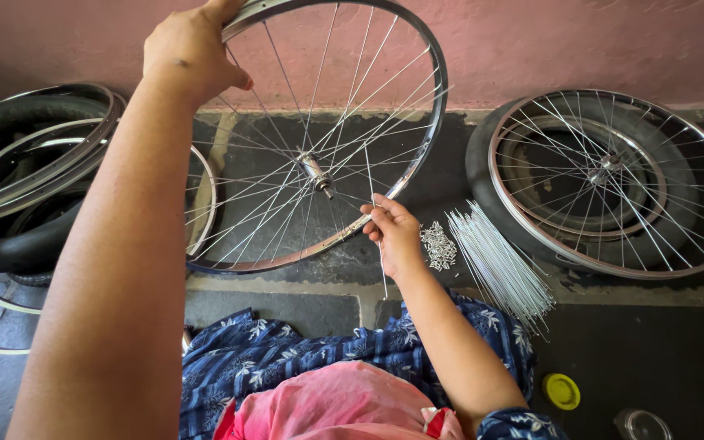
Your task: The person laces a bicycle wheel by inserting spokes through the rim and hub, then threads and tightens nipples onto the spoke ends. The person rotates the wheel to access different spoke holes and continues the lacing process.
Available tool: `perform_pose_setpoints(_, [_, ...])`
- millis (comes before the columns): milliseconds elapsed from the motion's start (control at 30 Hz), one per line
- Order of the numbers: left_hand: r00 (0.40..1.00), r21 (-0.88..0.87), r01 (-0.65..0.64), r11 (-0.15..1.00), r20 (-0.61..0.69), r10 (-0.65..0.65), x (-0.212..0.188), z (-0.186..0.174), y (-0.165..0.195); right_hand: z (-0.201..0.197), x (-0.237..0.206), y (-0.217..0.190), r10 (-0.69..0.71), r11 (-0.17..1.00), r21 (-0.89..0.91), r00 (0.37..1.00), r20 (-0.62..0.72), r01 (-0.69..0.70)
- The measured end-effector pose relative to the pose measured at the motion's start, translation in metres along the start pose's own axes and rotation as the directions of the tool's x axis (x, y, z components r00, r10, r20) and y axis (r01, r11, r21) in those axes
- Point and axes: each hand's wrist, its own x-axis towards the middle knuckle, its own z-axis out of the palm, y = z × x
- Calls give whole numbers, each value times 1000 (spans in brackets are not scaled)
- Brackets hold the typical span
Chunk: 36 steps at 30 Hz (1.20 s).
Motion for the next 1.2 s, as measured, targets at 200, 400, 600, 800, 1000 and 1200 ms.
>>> perform_pose_setpoints(200, [1000, 6, 0, 1000, 2, 0, 2, 1, 0, 19, -21, -7, -69, 987, -140, 995, 75, 79])
perform_pose_setpoints(400, [1000, 10, -9, 1000, 2, 9, 1, 1, 4, 26, -32, -10, -96, 963, -240, 990, 106, 119])
perform_pose_setpoints(600, [1000, 5, 9, 1000, 13, -10, 1, -4, 11, 19, -37, -6, -102, 960, -250, 988, 113, 128])
perform_pose_setpoints(800, [1000, -4, 17, 1000, 19, -17, -1, -8, 11, -40, -21, -3, -149, 884, -450, 989, -22, 123])
perform_pose_setpoints(1000, [1000, -16, 15, 1000, 13, -15, -2, -8, 10, -156, -1, -31, -372, 643, -764, 892, -255, 50])
perform_pose_setpoints(1200, [1000, -19, -6, 1000, -7, 6, 0, -7, 9, -213, -26, -59, -361, 336, -859, 790, -496, -386])
